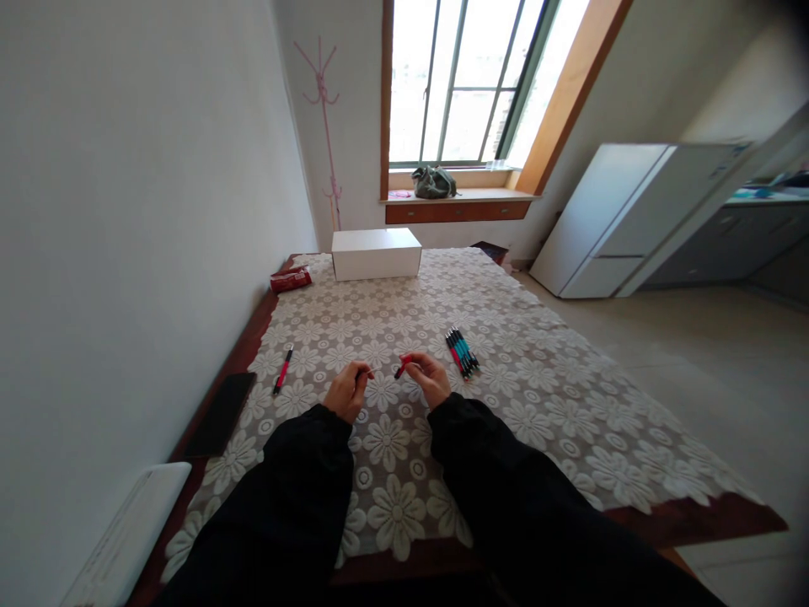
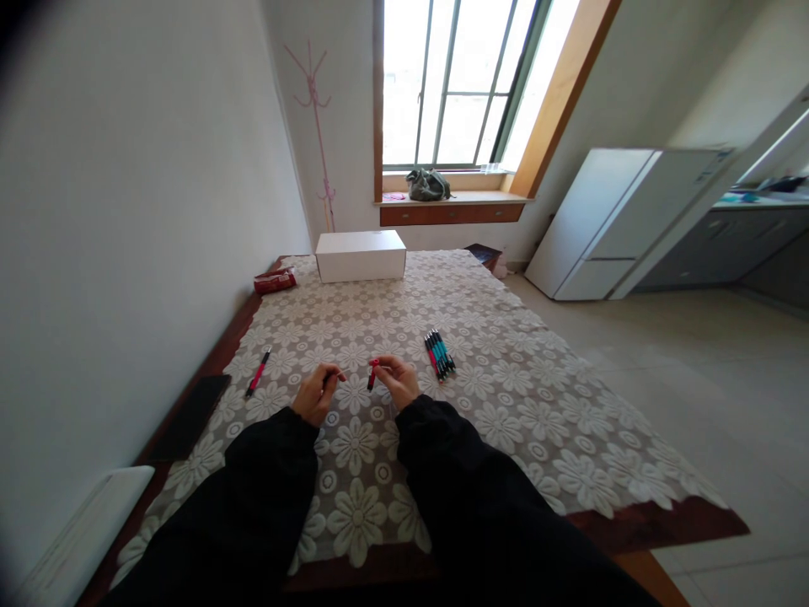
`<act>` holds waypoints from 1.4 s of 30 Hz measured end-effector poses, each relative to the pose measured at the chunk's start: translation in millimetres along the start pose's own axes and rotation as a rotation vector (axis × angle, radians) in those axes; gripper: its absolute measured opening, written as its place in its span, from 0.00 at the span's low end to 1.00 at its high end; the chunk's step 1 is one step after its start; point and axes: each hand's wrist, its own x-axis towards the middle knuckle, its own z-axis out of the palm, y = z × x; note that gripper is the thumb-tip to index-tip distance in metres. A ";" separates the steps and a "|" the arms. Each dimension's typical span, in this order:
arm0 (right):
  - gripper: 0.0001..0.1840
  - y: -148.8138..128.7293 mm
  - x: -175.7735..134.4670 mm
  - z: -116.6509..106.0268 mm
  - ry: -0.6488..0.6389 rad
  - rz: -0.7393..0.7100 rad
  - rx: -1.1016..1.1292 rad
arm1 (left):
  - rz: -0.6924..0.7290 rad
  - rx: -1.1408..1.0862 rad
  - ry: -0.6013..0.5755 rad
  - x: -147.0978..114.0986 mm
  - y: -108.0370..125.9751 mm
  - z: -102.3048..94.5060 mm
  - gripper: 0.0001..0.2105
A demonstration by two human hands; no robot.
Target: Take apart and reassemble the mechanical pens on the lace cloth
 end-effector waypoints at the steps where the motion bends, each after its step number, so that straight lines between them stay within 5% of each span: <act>1: 0.21 -0.8 0.0 0.0 -0.003 -0.006 -0.004 | 0.000 0.001 -0.002 -0.2 -0.6 0.2 0.06; 9: 0.21 -3.1 -1.3 1.4 -0.022 -0.014 -0.050 | 0.006 -0.032 -0.016 0.1 -2.3 1.1 0.06; 16: 0.12 -4.7 -7.1 2.8 -0.029 -0.246 -0.341 | 0.009 -0.048 -0.034 0.2 -5.6 1.4 0.05; 29: 0.12 2.9 -7.0 4.9 -0.092 -0.154 -0.352 | -0.007 0.025 -0.034 0.7 -10.0 3.0 0.03; 42: 0.10 2.8 -8.6 6.1 -0.082 -0.223 -0.389 | -0.099 -0.052 -0.081 0.8 -10.6 3.7 0.07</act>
